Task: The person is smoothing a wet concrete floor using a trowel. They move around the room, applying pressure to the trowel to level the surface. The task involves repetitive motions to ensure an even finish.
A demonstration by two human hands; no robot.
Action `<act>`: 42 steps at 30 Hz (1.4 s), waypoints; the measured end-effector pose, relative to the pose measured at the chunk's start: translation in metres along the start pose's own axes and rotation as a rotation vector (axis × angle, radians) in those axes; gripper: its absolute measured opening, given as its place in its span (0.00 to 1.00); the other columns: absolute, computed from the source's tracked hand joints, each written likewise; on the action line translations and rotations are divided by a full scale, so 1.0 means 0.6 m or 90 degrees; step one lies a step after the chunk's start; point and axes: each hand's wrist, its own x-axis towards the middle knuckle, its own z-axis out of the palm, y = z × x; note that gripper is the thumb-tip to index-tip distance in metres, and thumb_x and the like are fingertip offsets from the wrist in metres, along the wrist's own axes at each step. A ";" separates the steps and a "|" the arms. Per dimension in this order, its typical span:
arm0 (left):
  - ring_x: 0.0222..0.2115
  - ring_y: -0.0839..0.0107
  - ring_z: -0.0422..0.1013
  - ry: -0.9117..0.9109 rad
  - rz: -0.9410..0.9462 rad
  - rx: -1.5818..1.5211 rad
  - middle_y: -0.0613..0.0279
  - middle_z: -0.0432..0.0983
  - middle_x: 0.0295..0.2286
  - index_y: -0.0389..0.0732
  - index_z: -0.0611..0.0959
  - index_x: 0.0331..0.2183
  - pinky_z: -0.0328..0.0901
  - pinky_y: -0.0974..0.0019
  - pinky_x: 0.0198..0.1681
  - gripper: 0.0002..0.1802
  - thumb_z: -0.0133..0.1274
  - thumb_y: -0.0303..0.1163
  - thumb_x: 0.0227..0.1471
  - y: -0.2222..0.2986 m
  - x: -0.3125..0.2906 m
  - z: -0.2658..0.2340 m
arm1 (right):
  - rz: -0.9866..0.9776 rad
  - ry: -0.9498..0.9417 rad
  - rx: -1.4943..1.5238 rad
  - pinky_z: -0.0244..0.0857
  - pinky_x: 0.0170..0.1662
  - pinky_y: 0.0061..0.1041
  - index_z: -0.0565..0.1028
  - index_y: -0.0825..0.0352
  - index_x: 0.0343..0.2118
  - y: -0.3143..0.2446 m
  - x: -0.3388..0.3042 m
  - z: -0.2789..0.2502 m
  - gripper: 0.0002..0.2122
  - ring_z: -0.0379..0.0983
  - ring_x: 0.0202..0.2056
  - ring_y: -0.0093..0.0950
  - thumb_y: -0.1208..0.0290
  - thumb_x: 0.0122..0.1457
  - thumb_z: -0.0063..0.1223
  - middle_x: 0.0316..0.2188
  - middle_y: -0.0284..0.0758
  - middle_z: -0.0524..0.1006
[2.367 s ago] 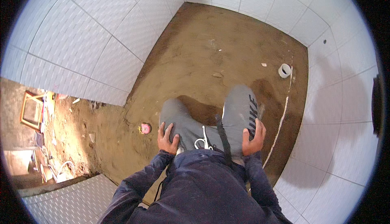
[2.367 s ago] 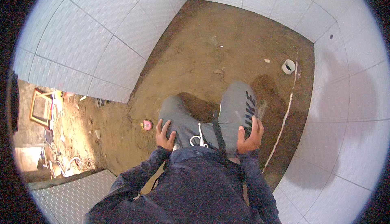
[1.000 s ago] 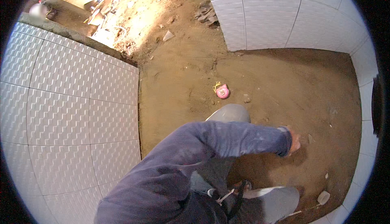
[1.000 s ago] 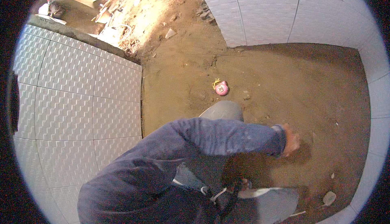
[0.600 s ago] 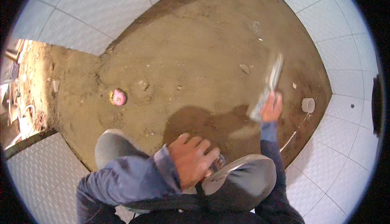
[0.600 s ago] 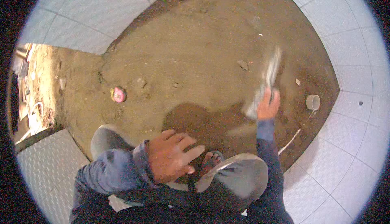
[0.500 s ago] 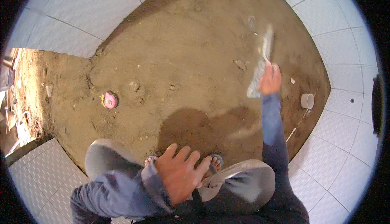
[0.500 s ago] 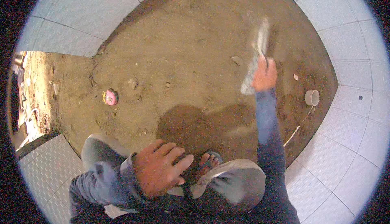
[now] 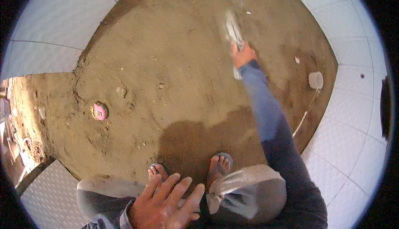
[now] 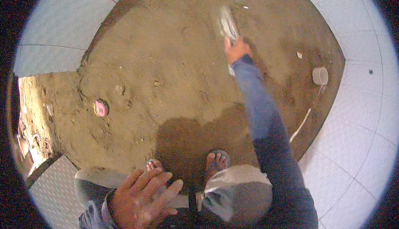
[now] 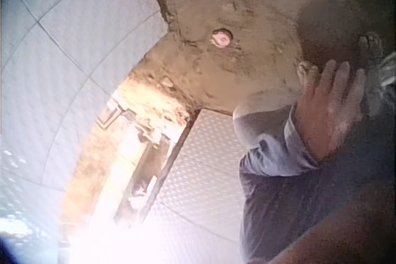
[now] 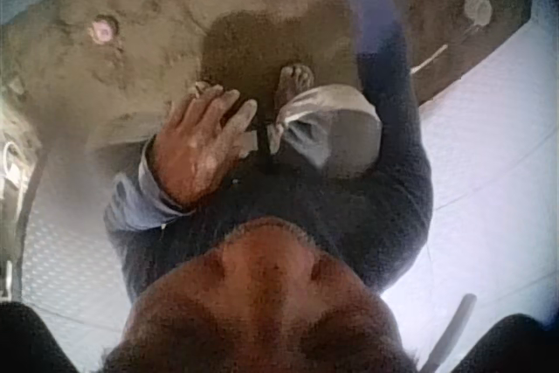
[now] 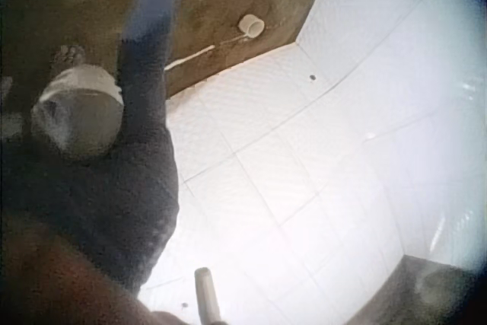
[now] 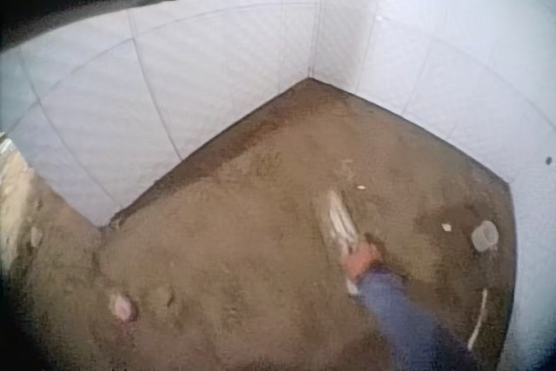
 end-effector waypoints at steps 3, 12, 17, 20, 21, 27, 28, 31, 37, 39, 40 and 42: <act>0.50 0.46 0.67 -0.005 0.030 0.016 0.44 0.71 0.49 0.38 0.71 0.56 0.60 0.45 0.55 0.35 0.60 0.35 0.45 -0.004 0.007 0.004 | -0.014 0.006 0.013 0.67 0.45 0.49 0.74 0.71 0.44 -0.002 0.004 0.009 0.27 0.74 0.42 0.53 0.46 0.59 0.47 0.38 0.56 0.77; 0.50 0.43 0.67 0.001 0.056 0.022 0.42 0.70 0.48 0.36 0.70 0.56 0.61 0.47 0.54 0.35 0.59 0.33 0.45 0.018 -0.005 0.010 | -0.032 -0.085 0.037 0.67 0.44 0.49 0.74 0.67 0.43 -0.001 -0.112 0.022 0.26 0.75 0.41 0.52 0.45 0.58 0.50 0.36 0.54 0.78; 0.51 0.45 0.66 0.011 0.023 0.030 0.42 0.70 0.49 0.35 0.70 0.56 0.61 0.48 0.53 0.35 0.58 0.32 0.45 0.014 -0.021 0.014 | 0.018 0.161 0.107 0.69 0.43 0.47 0.73 0.66 0.44 0.049 0.014 -0.053 0.25 0.76 0.41 0.50 0.46 0.57 0.53 0.36 0.51 0.79; 0.51 0.45 0.66 -0.005 0.026 0.017 0.42 0.70 0.49 0.35 0.70 0.56 0.62 0.50 0.53 0.35 0.59 0.32 0.45 0.004 -0.020 0.008 | 0.112 0.223 -0.079 0.70 0.42 0.46 0.69 0.66 0.49 0.144 0.140 -0.129 0.24 0.77 0.41 0.49 0.50 0.59 0.52 0.36 0.51 0.79; 0.51 0.46 0.66 -0.013 0.016 0.022 0.42 0.69 0.49 0.35 0.70 0.56 0.62 0.50 0.53 0.35 0.59 0.32 0.45 0.000 -0.019 0.009 | 0.103 0.183 -0.103 0.70 0.42 0.46 0.68 0.66 0.50 0.155 0.159 -0.125 0.24 0.77 0.41 0.49 0.51 0.60 0.51 0.36 0.51 0.79; 0.51 0.46 0.67 -0.045 -0.003 0.043 0.43 0.69 0.50 0.35 0.71 0.55 0.62 0.50 0.53 0.35 0.59 0.32 0.44 -0.011 -0.008 0.004 | -0.014 0.027 -0.182 0.70 0.41 0.50 0.67 0.69 0.49 0.157 0.128 -0.071 0.21 0.78 0.36 0.49 0.54 0.64 0.45 0.33 0.49 0.80; 0.51 0.46 0.67 -0.046 0.000 0.040 0.43 0.69 0.50 0.35 0.71 0.55 0.62 0.50 0.53 0.35 0.59 0.32 0.44 -0.010 -0.004 0.002 | -0.043 0.010 -0.189 0.70 0.41 0.51 0.68 0.68 0.48 0.149 0.101 -0.071 0.21 0.78 0.35 0.50 0.53 0.64 0.45 0.32 0.49 0.80; 0.51 0.45 0.67 -0.048 0.023 0.033 0.43 0.69 0.49 0.36 0.71 0.55 0.62 0.50 0.53 0.34 0.59 0.32 0.45 -0.010 0.003 -0.002 | -0.129 -0.021 -0.200 0.70 0.38 0.51 0.69 0.67 0.46 0.105 0.039 -0.077 0.20 0.78 0.32 0.50 0.53 0.63 0.44 0.28 0.49 0.80; 0.50 0.45 0.66 -0.062 0.020 0.065 0.43 0.69 0.48 0.36 0.70 0.56 0.62 0.48 0.53 0.34 0.59 0.33 0.47 -0.004 0.017 -0.003 | -0.003 0.114 -0.146 0.70 0.35 0.51 0.69 0.64 0.43 0.144 0.063 -0.090 0.19 0.78 0.31 0.49 0.51 0.62 0.46 0.27 0.49 0.80; 0.51 0.46 0.66 -0.060 0.026 0.049 0.43 0.69 0.49 0.36 0.70 0.56 0.61 0.47 0.53 0.34 0.58 0.33 0.48 -0.004 0.020 -0.001 | -0.009 0.089 -0.162 0.70 0.35 0.50 0.70 0.64 0.43 0.156 0.059 -0.061 0.19 0.78 0.31 0.49 0.51 0.62 0.46 0.26 0.49 0.80; 0.51 0.46 0.66 -0.059 0.024 0.042 0.44 0.68 0.49 0.37 0.70 0.56 0.61 0.47 0.53 0.34 0.58 0.33 0.48 -0.004 0.020 -0.001 | -0.015 0.074 -0.167 0.70 0.35 0.50 0.70 0.64 0.43 0.152 0.057 -0.049 0.19 0.78 0.31 0.49 0.51 0.62 0.46 0.26 0.48 0.80; 0.51 0.46 0.66 -0.048 0.003 0.038 0.44 0.69 0.49 0.37 0.70 0.56 0.61 0.47 0.53 0.34 0.59 0.33 0.48 0.000 0.016 0.001 | -0.133 0.037 -0.140 0.70 0.35 0.50 0.70 0.64 0.42 0.110 0.024 -0.049 0.19 0.78 0.30 0.49 0.51 0.61 0.47 0.26 0.48 0.80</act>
